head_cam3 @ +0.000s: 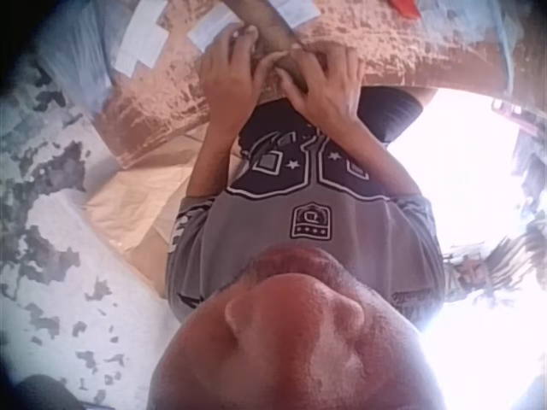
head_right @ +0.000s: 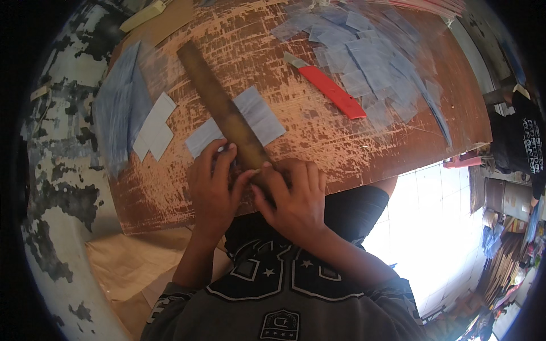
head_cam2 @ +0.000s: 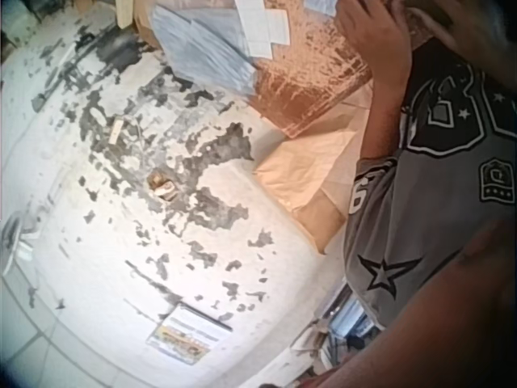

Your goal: The person uses a metal ruler and a red utility knife to cut rectangular pieces of light blue material on a wooden workbench. They repeatedly measure, align the ruler, and slice the material into smaller strips, stacking the cut pieces on the table.

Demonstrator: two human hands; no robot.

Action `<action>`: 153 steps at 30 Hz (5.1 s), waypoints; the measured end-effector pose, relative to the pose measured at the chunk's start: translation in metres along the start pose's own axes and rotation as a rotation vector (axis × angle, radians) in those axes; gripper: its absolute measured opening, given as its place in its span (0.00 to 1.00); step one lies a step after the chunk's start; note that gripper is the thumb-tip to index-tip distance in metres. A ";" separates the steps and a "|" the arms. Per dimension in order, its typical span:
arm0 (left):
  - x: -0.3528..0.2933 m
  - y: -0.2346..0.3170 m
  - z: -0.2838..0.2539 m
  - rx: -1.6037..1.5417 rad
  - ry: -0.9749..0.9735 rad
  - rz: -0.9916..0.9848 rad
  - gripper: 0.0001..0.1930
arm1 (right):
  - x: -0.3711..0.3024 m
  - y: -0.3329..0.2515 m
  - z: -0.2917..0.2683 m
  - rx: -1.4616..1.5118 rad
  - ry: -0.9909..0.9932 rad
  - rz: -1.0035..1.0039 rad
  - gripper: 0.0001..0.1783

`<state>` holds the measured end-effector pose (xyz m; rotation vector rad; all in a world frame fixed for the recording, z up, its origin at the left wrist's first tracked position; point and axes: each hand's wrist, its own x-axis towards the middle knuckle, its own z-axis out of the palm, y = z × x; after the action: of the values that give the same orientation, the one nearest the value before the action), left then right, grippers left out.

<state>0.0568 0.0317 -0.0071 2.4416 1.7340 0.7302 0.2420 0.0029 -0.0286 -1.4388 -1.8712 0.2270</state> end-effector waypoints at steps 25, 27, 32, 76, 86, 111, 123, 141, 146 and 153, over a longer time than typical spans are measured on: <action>-0.003 -0.002 0.010 0.008 0.059 -0.004 0.29 | -0.004 0.000 0.000 -0.034 -0.030 -0.012 0.27; -0.003 -0.002 0.009 0.004 0.052 -0.003 0.29 | -0.004 -0.001 0.001 -0.034 -0.033 -0.001 0.27; -0.001 -0.001 0.009 0.003 0.064 0.007 0.28 | -0.006 0.000 0.002 -0.024 -0.022 0.004 0.27; -0.005 -0.005 0.018 0.010 0.083 0.062 0.28 | -0.005 0.003 0.006 -0.013 0.052 -0.055 0.14; 0.000 -0.008 0.019 -0.036 0.062 0.041 0.29 | -0.004 0.002 0.005 0.009 0.066 -0.035 0.13; 0.000 -0.004 0.012 -0.151 -0.051 -0.029 0.31 | -0.003 0.003 0.001 0.035 0.009 0.006 0.18; 0.001 -0.006 0.015 -0.178 -0.004 0.002 0.31 | 0.000 0.007 0.000 0.051 0.021 -0.050 0.21; 0.000 -0.006 0.012 -0.200 -0.044 -0.023 0.32 | -0.002 0.009 0.000 0.055 0.028 -0.058 0.22; 0.000 -0.005 0.012 -0.180 -0.036 -0.017 0.31 | -0.001 0.009 0.000 0.063 0.022 -0.064 0.21; 0.000 -0.005 0.012 -0.180 -0.043 -0.029 0.31 | -0.002 0.008 -0.001 0.080 0.010 -0.048 0.21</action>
<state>0.0573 0.0361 -0.0193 2.2921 1.6091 0.7873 0.2489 0.0041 -0.0329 -1.3376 -1.8648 0.2675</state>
